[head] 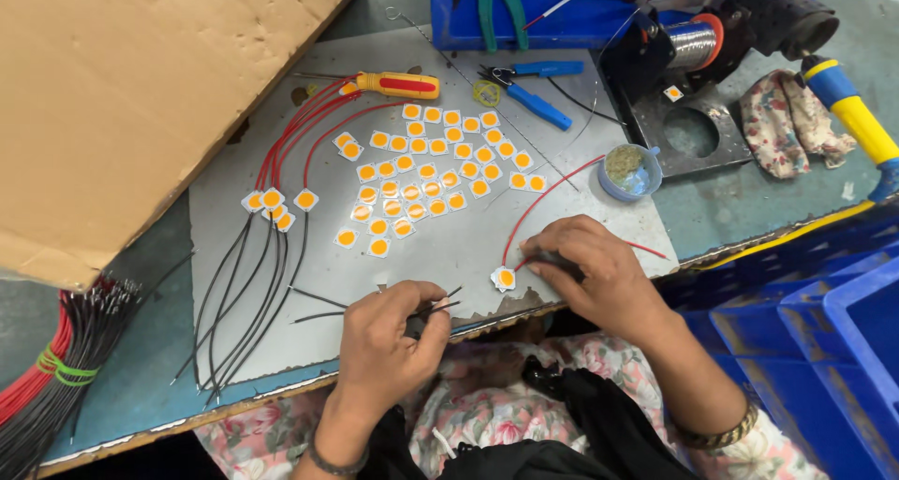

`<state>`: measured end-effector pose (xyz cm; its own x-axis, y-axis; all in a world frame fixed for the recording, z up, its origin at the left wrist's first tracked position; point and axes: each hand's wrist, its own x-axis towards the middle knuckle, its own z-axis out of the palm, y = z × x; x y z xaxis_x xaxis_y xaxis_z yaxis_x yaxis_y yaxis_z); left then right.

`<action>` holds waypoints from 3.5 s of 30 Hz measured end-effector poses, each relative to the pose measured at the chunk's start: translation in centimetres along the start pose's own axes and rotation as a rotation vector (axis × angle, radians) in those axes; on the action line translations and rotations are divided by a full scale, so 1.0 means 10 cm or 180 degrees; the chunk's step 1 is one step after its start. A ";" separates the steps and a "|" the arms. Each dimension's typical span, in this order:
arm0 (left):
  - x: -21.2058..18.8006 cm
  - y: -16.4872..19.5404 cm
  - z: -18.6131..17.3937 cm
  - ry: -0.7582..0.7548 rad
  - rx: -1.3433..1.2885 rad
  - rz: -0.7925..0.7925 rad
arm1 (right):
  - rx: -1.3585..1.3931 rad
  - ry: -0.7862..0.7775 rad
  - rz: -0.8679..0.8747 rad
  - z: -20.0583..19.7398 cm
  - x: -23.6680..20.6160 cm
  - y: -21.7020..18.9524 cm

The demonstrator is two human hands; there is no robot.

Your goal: The person solders red and black wires to small square LED modules on a workbench. They use a soldering iron and solder wire to attach wires to the LED contacts, then strip the ends of additional wires with wire cutters. The person handles multiple LED modules and wires throughout the clip.

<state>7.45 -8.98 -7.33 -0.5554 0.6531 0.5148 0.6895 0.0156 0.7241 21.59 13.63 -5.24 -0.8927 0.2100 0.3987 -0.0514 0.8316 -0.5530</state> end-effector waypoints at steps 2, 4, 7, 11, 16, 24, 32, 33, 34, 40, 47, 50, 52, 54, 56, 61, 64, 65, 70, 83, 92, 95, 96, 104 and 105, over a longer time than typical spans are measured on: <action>0.02 -0.01 -0.03 -0.0102 -0.0093 -0.0067 | -0.0012 -0.0115 -0.0101 0.00 0.07 0.04; 0.04 -0.01 -0.04 -0.0145 -0.0186 -0.0081 | -0.0090 -0.0193 -0.0254 0.00 0.13 0.06; 0.06 -0.02 -0.09 -0.0070 -0.0199 0.0042 | -0.0208 -0.0191 -0.0439 0.01 0.17 0.05; 0.05 -0.06 -0.19 0.0020 0.0223 0.0367 | -0.0055 -0.0135 -0.0691 0.15 0.24 -0.03; 0.06 -0.19 -0.26 -0.0379 0.0588 0.0479 | -0.0215 -0.0401 -0.1132 0.41 0.43 -0.04; 0.21 -0.34 -0.31 -0.1001 0.0608 0.0434 | -0.0521 -0.0519 -0.1078 0.48 0.52 0.01; 0.38 -0.38 -0.38 -0.1191 0.0478 0.0295 | -0.0510 -0.0447 -0.0904 0.52 0.59 -0.01; 0.41 -0.39 -0.38 -0.1151 0.0446 0.0316 | -0.0529 -0.0430 -0.0883 0.52 0.60 -0.01; 0.43 -0.40 -0.38 -0.1152 0.0414 0.0299 | -0.0529 -0.0421 -0.0879 0.52 0.60 -0.01; 0.49 -0.42 -0.35 -0.1079 0.0424 0.0316 | -0.0566 -0.0363 -0.0842 0.52 0.62 0.02; 0.48 -0.47 -0.32 -0.1036 0.0512 0.0309 | -0.0085 0.0226 -0.0733 0.48 0.50 0.14; 0.43 -0.49 -0.35 -0.1021 0.0672 0.0296 | 0.1069 0.1028 -0.0104 0.38 0.31 0.27; 0.41 -0.53 -0.31 -0.1030 0.0757 0.0331 | 0.2393 0.1922 0.0524 0.23 0.19 0.45; 0.40 -0.59 -0.26 -0.1073 0.0780 0.0376 | 0.3518 0.2545 0.0910 -0.07 0.06 0.67; 0.38 -0.62 -0.20 -0.1138 0.0892 0.0313 | 0.4556 0.2791 0.1101 -0.45 -0.03 0.95; 0.34 -0.61 -0.13 -0.1214 0.0978 0.0091 | 0.4286 0.3161 0.1129 -0.98 -0.02 1.53; 0.28 -0.51 -0.14 -0.1094 0.1003 0.0178 | 0.3065 0.3105 0.1041 -1.04 0.08 1.78; 0.28 -0.48 -0.12 -0.1003 0.1014 0.0290 | 0.2605 0.3073 0.1031 -1.04 0.12 1.88; 0.23 -0.34 -0.16 -0.0906 0.1036 0.0350 | 0.0774 0.3231 0.0904 -1.08 0.04 2.25; 0.18 -0.75 -0.04 -0.1112 0.1053 -0.0012 | 0.2700 0.3637 0.1033 -0.68 -0.70 1.20; -0.03 -1.55 0.77 -0.2617 0.1460 -0.1072 | 0.4379 0.3232 0.2164 -0.54 -0.34 1.14; -0.07 -1.67 0.82 -0.2680 0.1475 -0.1123 | 0.4474 0.3161 0.2267 -0.50 -0.33 1.16; -0.08 -1.70 0.82 -0.2687 0.1485 -0.1131 | 0.4509 0.3120 0.2254 -0.49 -0.33 1.17; -0.08 -1.59 0.72 -0.2521 0.1420 -0.1155 | 0.4727 0.2883 0.2247 -0.47 -0.31 1.19; -0.07 -1.55 0.67 -0.2449 0.1395 -0.1133 | 0.4729 0.2881 0.2248 -0.47 -0.29 1.16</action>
<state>0.28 -4.65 -21.95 -0.4158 0.8718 -0.2588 0.7386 0.4898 0.4632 25.68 25.07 -9.40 -0.4699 0.8560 -0.2156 -0.5666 -0.4798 -0.6699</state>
